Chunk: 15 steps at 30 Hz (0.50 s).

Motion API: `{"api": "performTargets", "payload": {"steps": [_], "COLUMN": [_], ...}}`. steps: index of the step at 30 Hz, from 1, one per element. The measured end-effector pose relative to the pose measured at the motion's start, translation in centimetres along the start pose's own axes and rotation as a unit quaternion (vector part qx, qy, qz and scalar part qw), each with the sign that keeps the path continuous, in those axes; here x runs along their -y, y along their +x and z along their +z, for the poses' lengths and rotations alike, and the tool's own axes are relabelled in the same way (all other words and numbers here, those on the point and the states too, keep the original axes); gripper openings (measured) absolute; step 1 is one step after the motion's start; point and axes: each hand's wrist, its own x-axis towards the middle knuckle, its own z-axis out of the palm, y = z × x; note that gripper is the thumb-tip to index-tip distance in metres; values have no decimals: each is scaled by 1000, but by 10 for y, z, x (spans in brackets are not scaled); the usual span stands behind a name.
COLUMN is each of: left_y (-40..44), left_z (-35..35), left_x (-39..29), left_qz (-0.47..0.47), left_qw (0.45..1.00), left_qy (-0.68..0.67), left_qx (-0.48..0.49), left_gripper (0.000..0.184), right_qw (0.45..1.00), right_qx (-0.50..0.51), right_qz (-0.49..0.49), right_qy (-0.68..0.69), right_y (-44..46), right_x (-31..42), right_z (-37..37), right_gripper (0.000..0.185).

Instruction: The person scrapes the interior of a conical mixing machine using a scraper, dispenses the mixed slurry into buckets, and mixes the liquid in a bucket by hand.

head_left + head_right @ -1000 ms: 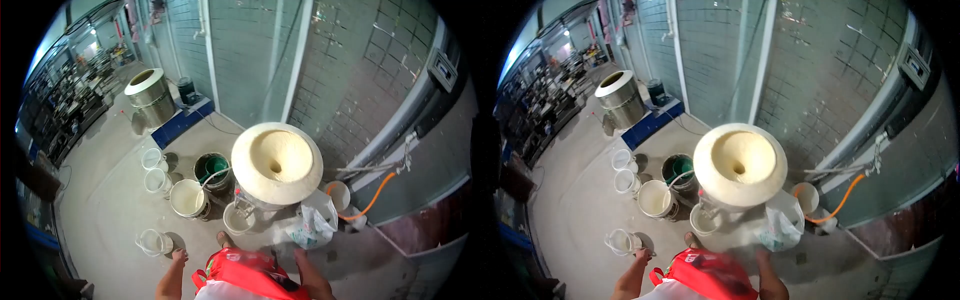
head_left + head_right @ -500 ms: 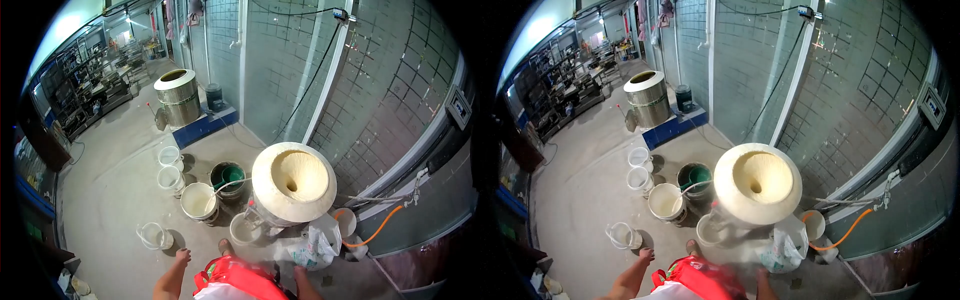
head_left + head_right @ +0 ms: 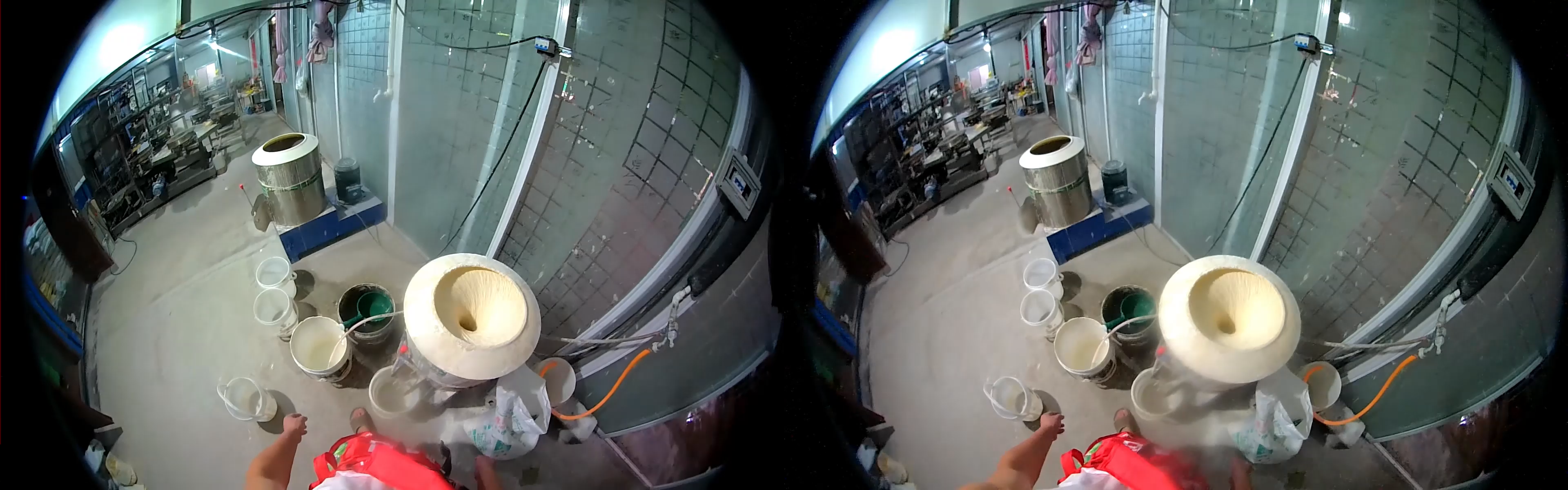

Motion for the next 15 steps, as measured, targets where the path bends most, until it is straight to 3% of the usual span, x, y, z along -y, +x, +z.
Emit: {"api": "performTargets", "payload": {"steps": [7, 15], "left_y": [2, 12], "left_z": [7, -1], "left_x": [4, 20], "left_qz": [22, -27], "left_qw": [1000, 998], "left_qy": [5, 49], "left_qx": [-15, -21], "left_gripper": [28, 23], "right_qw": [999, 996], "right_qx": [-14, -23], "right_qz": [18, 36], "right_qy": [41, 82], "right_y": [-6, -9], "right_x": [3, 5], "right_z": [-3, 4], "right_gripper": [39, 36]}}
